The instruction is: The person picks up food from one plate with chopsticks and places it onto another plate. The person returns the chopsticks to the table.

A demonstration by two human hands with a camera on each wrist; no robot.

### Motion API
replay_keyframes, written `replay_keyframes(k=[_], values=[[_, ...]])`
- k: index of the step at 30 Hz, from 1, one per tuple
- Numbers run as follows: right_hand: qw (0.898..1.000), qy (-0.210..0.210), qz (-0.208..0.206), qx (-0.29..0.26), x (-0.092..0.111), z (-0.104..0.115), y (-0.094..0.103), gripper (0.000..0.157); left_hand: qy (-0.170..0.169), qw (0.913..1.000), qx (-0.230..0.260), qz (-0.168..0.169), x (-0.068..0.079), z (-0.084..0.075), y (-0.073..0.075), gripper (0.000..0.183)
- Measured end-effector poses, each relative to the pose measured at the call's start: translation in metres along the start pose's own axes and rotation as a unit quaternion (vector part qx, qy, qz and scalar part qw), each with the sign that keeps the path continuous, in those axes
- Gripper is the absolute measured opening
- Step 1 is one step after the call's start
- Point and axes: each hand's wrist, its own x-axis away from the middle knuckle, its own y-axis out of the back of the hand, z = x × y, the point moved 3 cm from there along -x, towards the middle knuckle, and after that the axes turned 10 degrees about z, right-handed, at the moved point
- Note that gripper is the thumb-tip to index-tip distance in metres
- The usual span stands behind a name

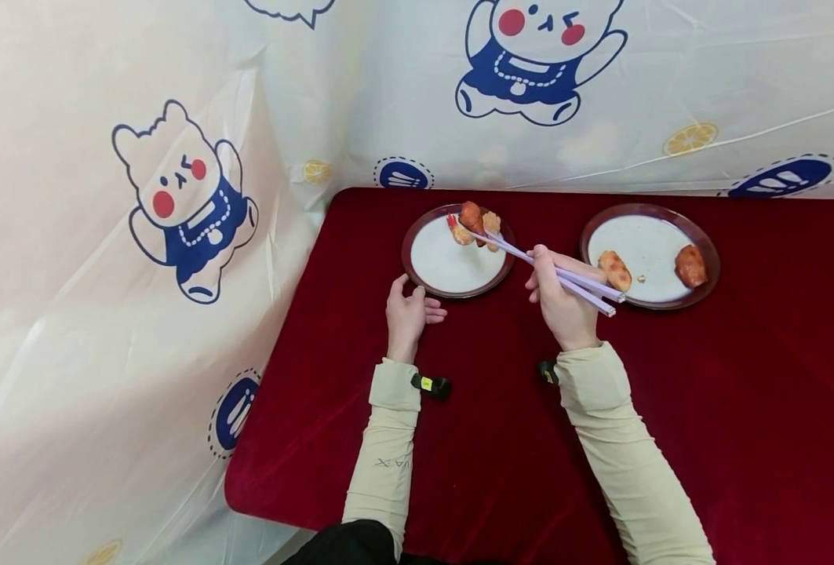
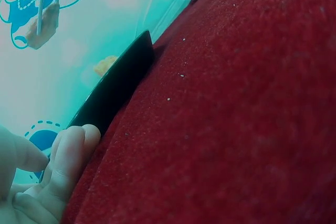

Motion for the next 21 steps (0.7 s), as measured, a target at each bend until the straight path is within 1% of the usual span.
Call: replay_keyframes(k=[6, 9, 12, 16, 21], values=[[1.0, 0.0, 0.012, 0.004, 0.0, 0.0, -0.01, 0.025, -0.006, 1.0, 0.005, -0.001, -0.001, 0.001, 0.0, 0.053], [1.0, 0.005, 0.019, 0.005, 0.0, 0.004, -0.014, 0.025, -0.009, 0.9999, 0.006, -0.001, -0.001, 0.001, 0.0, 0.053], [1.0, 0.003, 0.027, -0.007, 0.0, 0.011, -0.019, 0.023, -0.009, 0.9999, 0.006, 0.0, -0.001, 0.002, -0.001, 0.053], [0.999, -0.018, 0.042, -0.017, -0.001, 0.015, -0.026, 0.024, -0.009, 0.9999, 0.007, 0.0, 0.0, 0.001, 0.0, 0.053], [0.996, -0.048, 0.073, -0.011, 0.0, 0.008, -0.034, 0.026, -0.009, 0.9999, 0.005, 0.0, -0.001, 0.002, 0.0, 0.052]])
